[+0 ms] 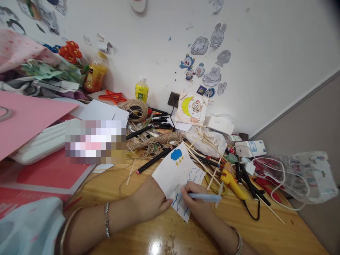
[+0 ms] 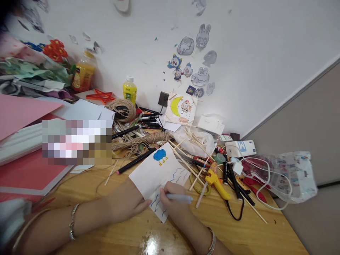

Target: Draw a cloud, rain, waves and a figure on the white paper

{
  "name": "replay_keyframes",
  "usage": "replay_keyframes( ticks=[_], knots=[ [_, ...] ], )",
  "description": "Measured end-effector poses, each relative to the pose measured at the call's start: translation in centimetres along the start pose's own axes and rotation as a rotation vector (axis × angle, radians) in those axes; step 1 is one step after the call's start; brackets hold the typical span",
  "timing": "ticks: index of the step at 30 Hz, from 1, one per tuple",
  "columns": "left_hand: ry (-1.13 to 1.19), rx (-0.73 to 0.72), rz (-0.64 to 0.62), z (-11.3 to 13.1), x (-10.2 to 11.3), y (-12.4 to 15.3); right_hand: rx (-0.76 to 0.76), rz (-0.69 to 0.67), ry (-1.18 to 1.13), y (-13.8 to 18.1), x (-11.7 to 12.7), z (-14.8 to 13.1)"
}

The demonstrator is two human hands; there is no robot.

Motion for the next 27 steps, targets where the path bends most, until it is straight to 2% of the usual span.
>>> replay_keyframes(
  ticks=[11, 15, 19, 23, 25, 27],
  knots=[
    [0.01, -0.005, 0.03, -0.2, -0.5, 0.1, -0.072, 0.018, -0.091, 0.0, 0.0, 0.0],
    [0.034, 0.002, 0.07, -0.3, -0.5, 0.1, -0.084, 0.107, -0.259, 0.0, 0.5, 0.4],
    [0.038, 0.06, 0.102, -0.5, -0.6, 0.1, 0.015, 0.169, -0.466, 0.2, 1.4, -0.2],
    [0.011, 0.094, 0.097, -0.5, -0.6, 0.1, 0.072, -0.011, -0.497, 0.7, 1.3, -0.6],
    [-0.005, 0.11, 0.076, -0.6, -0.6, 0.1, 0.063, -0.117, -0.432, 1.0, 0.9, -0.3],
    [-0.018, 0.116, 0.051, -0.6, -0.6, 0.1, 0.064, -0.157, -0.319, 1.1, 0.4, 0.1]
  ],
)
Point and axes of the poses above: each hand's wrist, its own y-axis away from the middle knuckle, its own x-axis out of the back of the hand, z = x × y, the point moved 2 cm from there along -y, towards the middle knuckle, and after that the axes turned 7 degrees about -z, right-handed, at the moved point
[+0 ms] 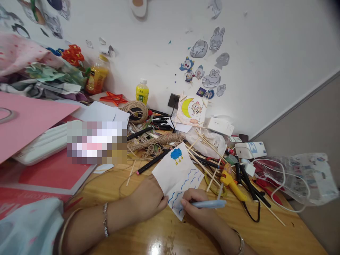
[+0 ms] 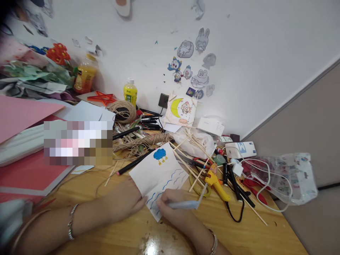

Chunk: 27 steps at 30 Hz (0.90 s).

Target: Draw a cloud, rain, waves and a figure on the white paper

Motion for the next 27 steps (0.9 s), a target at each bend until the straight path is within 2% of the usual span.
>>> replay_keyframes(
  ticks=[3, 10, 16, 27],
  knots=[
    [-0.017, 0.014, -0.018, -0.1, -0.1, 0.0, -0.006, 0.021, 0.126, -0.1, -0.2, 0.4],
    [-0.023, 0.01, -0.039, 0.1, 0.0, 0.0, -0.019, -0.019, 0.226, -0.3, -0.2, 0.1],
    [-0.037, 0.017, -0.041, 0.1, 0.1, 0.1, -0.048, -0.028, 0.259, -0.4, -0.4, -0.3],
    [-0.037, -0.015, 0.018, 0.1, 0.1, 0.1, 0.015, -0.047, 0.267, -0.5, -0.3, -0.7]
  ],
)
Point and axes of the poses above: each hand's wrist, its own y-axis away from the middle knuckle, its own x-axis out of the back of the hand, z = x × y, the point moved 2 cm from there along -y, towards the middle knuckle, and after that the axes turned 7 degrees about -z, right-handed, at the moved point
